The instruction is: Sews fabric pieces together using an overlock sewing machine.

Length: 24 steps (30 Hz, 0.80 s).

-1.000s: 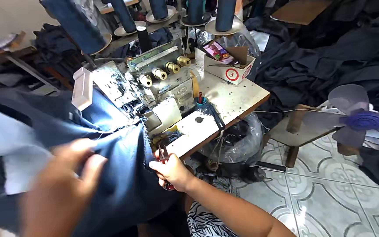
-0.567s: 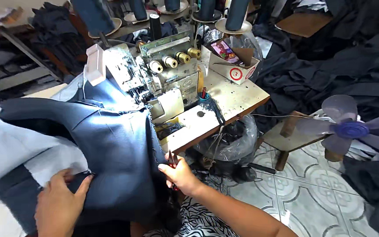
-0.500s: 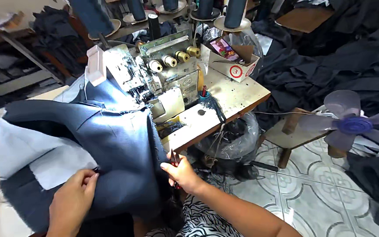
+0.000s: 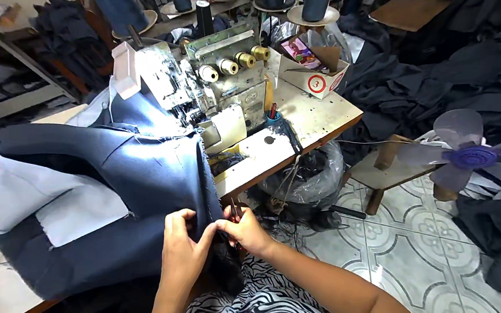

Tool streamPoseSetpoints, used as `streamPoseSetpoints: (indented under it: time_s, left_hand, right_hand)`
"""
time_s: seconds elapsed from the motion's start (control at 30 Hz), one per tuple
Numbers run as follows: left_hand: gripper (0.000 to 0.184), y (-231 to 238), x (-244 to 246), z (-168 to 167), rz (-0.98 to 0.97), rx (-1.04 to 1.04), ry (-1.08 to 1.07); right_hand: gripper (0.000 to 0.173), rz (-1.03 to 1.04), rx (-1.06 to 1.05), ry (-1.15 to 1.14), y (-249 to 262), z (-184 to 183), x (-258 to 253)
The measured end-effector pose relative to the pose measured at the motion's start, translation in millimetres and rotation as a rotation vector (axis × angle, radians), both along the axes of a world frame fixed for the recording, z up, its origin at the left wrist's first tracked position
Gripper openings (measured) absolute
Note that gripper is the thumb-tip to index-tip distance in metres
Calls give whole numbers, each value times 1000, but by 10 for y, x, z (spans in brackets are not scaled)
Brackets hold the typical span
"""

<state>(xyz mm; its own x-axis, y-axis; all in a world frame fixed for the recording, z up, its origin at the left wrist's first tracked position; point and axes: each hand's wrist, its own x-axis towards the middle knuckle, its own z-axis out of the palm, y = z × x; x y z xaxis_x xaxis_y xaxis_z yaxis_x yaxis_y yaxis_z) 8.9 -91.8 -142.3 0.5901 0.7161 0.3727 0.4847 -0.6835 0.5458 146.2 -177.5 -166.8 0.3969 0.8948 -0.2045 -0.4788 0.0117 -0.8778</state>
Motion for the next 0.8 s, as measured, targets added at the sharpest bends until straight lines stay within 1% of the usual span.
streamPoseSetpoints:
  time_s: [0.07, 0.17, 0.27, 0.33, 0.37, 0.43, 0.47, 0.5, 0.53, 0.57, 0.6, 0.63, 0.67, 0.7, 0.73, 0.8]
  left_hand:
    - [54, -12, 96, -23, 77, 47, -23]
    - [27, -24, 82, -42, 105, 107, 29]
    - [22, -53, -51, -23, 136, 76, 65]
    - [21, -49, -177, 54, 134, -84, 18]
    - [19, -17, -249, 129, 115, -230, -61]
    - [8, 89, -370, 359, 57, -560, -312]
    - [13, 153, -447, 511, 20, -686, -427]
    - [19, 224, -526, 667, -4, -747, -493]
    - [23, 302, -594, 795, 0, -742, -507]
    - [23, 381, -633, 874, 37, -660, -451]
    - [17, 456, -634, 892, 105, -502, -327]
    - [21, 524, -611, 842, 174, -289, -169]
    - [35, 600, -598, 719, 198, -85, -51]
    - [45, 648, -580, 590, 170, 47, 14]
    - [46, 683, -543, 446, 132, 149, 43]
    - [41, 739, -487, 161, 89, 318, 18]
  right_hand:
    - [10, 4, 15, -33, -41, -4, 15]
    - [9, 11, 35, -81, -74, 5, 41]
    - [9, 22, 37, -68, -85, 21, 41]
    - [8, 23, 36, -17, -85, 25, 19]
    - [7, 24, 31, 14, -84, 31, 12]
    - [5, 39, -4, 95, -96, 72, 14]
    - [5, 49, -30, 141, -107, 100, 11]
    - [9, 70, -52, 172, -126, 134, 9]
    - [13, 96, -64, 189, -146, 163, 3]
    - [13, 119, -66, 193, -166, 183, -10]
    - [12, 132, -57, 193, -181, 185, -30]
    - [12, 134, -43, 186, -193, 172, -49]
    - [13, 123, -33, 181, -199, 140, -70]
    - [15, 111, -35, 180, -200, 102, -88]
    - [17, 100, -43, 180, -200, 71, -98]
    - [17, 89, -52, 175, -213, 29, -102]
